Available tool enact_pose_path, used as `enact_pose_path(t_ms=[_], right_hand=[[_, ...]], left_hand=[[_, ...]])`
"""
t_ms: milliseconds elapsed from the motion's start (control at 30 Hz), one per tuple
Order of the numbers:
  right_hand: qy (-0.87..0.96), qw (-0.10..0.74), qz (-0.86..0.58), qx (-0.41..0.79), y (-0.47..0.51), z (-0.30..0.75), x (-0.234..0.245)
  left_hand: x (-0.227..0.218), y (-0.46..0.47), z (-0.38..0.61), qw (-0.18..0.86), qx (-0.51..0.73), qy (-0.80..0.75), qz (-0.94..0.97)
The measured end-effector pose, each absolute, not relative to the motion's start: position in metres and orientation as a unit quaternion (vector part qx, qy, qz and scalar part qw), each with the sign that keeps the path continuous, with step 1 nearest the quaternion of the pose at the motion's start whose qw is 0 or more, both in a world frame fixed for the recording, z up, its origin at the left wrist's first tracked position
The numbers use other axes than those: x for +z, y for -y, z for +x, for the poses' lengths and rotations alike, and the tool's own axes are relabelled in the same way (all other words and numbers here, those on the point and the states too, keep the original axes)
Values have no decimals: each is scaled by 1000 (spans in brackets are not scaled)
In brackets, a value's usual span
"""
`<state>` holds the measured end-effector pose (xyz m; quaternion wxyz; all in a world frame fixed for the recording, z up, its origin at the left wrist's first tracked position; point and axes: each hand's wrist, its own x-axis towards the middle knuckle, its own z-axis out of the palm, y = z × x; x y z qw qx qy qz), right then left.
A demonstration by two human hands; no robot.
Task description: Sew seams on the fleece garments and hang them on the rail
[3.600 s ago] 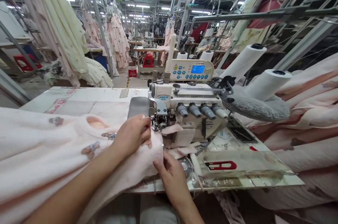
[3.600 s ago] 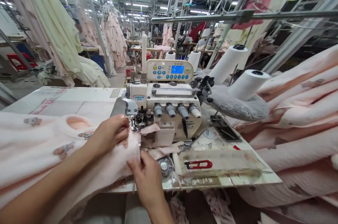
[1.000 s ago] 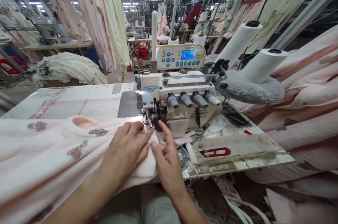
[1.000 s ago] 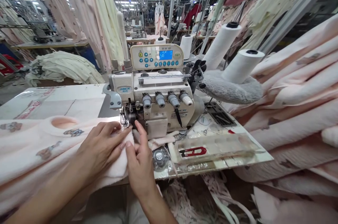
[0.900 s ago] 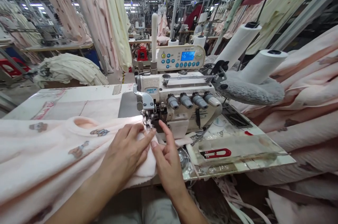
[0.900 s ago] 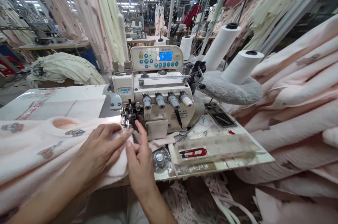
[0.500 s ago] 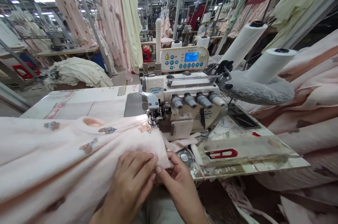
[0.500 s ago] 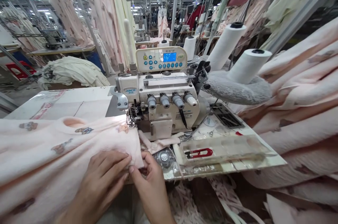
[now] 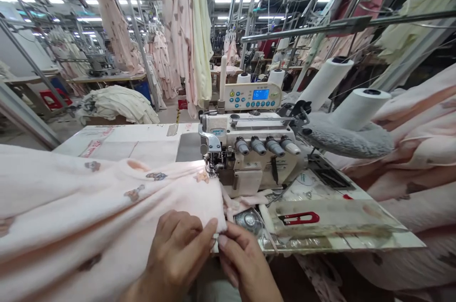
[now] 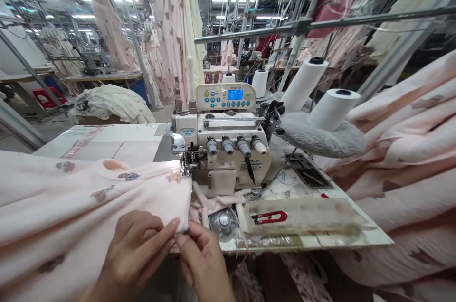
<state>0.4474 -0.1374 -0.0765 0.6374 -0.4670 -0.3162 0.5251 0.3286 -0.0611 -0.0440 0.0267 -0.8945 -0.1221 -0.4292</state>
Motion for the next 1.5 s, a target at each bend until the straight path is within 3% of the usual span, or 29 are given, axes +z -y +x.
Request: enact_pose_path(t_ms=[67, 100, 233, 333, 400, 500, 633, 933, 1167, 1233, 1367, 1500], right_hand=[[346, 622, -466, 526, 141, 449, -80], [380, 619, -502, 469, 142, 451, -81], [544, 577, -610, 7, 137, 468, -84], [636, 521, -554, -131, 129, 478, -83], [647, 516, -545, -137, 126, 479, -85], [636, 519, -559, -116, 126, 476, -88], [634, 516, -563, -122, 124, 476, -88], [620, 502, -586, -141, 101, 492, -82], [631, 388, -645, -190, 83, 501, -63], [609, 395, -660, -196, 87, 496, -62], [579, 456, -651, -183, 101, 486, -78], [581, 408, -677, -197, 102, 487, -105]], left_hand=[[-46, 59, 327, 54, -440, 116, -889], [-47, 58, 327, 61, -443, 112, -887], [-41, 57, 330, 50, -431, 86, -897], [-29, 45, 334, -46, -390, 122, -912], [-20, 25, 341, -96, -346, 206, -910], [-14, -14, 355, -81, -262, 328, -904], [-17, -46, 371, -91, -170, 369, -909], [-19, -74, 385, -91, -190, 379, -901], [-17, -97, 398, -88, -188, 403, -892], [-15, -103, 401, -87, -186, 411, -888], [-11, -120, 412, -99, -165, 439, -878], [-6, -137, 411, -139, -131, 509, -839]])
